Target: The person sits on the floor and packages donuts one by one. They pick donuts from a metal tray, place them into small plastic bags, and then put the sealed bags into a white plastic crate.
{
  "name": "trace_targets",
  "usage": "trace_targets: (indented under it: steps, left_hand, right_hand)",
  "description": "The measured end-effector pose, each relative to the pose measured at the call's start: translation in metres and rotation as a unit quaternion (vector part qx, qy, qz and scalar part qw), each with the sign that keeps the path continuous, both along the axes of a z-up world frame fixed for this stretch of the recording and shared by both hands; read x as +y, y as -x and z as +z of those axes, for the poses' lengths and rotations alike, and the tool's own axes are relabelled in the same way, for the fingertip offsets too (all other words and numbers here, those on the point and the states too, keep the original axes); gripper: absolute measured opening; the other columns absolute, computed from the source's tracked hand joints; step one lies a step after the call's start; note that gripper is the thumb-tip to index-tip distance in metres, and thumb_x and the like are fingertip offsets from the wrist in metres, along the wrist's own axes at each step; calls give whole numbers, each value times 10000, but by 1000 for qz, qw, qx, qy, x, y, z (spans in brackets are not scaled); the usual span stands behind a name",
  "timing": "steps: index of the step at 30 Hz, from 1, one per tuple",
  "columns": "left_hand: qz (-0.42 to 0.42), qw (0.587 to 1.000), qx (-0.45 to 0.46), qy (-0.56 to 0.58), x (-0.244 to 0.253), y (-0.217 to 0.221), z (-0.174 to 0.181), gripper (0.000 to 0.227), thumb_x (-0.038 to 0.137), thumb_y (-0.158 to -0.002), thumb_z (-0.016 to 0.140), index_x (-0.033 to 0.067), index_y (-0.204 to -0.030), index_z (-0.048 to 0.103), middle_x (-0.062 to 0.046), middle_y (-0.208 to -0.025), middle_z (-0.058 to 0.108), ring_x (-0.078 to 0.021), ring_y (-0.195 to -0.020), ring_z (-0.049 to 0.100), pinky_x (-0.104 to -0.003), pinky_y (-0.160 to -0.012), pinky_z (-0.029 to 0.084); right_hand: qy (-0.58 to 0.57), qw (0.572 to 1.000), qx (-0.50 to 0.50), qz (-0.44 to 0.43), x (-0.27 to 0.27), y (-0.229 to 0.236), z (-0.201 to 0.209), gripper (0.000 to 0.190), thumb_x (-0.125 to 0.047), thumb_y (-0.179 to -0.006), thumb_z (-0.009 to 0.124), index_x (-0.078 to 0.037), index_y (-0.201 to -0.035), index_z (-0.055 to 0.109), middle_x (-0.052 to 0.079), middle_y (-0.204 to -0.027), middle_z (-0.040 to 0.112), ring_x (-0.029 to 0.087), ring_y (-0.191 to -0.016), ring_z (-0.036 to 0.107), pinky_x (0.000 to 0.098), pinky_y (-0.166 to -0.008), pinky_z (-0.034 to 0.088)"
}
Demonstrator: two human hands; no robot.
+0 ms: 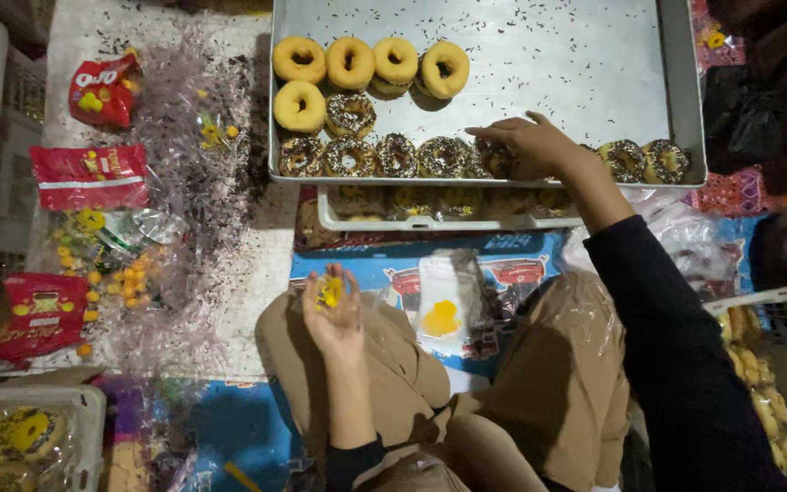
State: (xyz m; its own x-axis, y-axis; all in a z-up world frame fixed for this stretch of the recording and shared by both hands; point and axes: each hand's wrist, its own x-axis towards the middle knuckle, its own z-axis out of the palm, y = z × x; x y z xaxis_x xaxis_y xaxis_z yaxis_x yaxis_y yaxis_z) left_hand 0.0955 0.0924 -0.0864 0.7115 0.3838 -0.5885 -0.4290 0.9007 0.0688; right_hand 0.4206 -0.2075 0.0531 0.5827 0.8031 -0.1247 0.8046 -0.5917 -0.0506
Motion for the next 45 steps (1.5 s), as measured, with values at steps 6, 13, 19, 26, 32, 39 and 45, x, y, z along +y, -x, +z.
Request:
trace_targets:
  steps: [6,13,19,26,32,39,45]
  left_hand:
    - [-29,995,-10,91,-20,-18,30,343,250,-926,637,49,-1196,568,-277,-1358,549,-426,-1298,555,-618,-1009,510]
    - [9,968,-118,222,-77,-45,23,398,256,-964,600,11,-1251,471,-357,-1432,466,-506,-1413,429,-665,-1099,447]
    - [-34,990,-137,6,-155,-14,60,370,288,-1010,561,-40,-1178,533,-337,-1460,446,-475,-1420,457,-636,-1175,421]
    - [-128,952,-218,-172,-174,8,134,708,226,-967,595,202,-1610,298,-187,-1519,494,-350,-1403,468,-489,-1164,408]
    - [-180,949,-238,-97,-183,18,141,791,104,-958,661,88,-1647,275,-182,-1527,493,-294,-1385,519,-417,-1156,466]
    - [-261,944,-122,-163,-194,46,119,694,119,-978,662,34,-1600,365,-158,-1472,541,-286,-1230,553,-385,-1015,468]
    - [-179,721,-144,-654,-165,44,156,250,79,-1021,461,23,-1211,613,-131,-1298,613,-246,-1344,477,-371,-1172,332]
  right_hand:
    - [-162,975,86,-128,3,48,41,1095,-181,-724,878,-344,-1623,275,151,-1321,668,328,-1126,673,472,-993,554]
    - [-472,854,164,-149,8,243,60,1326,-58,-666,900,-149,-1682,54,396,-1489,430,469,-1300,549,504,-1044,525]
    - [-523,754,217,-333,20,339,65,1198,-180,-747,911,-60,-1657,141,106,-1157,733,194,-1017,736,377,-868,597]
    - [-478,859,77,-166,8,344,49,1081,-101,-865,829,16,-1666,113,169,-1289,701,321,-1109,665,371,-948,533]
    - [-503,834,24,-224,-9,352,30,886,-65,-819,852,-84,-1566,377,195,-1239,707,257,-1010,685,339,-878,536]
    - [-697,671,104,-231,-4,376,41,682,-17,-981,744,-82,-1565,397,160,-1166,694,232,-1065,703,370,-969,591]
    - [-473,842,245,-89,-49,346,79,623,-13,-870,787,-44,-1448,557,116,-1029,780,189,-892,752,322,-802,596]
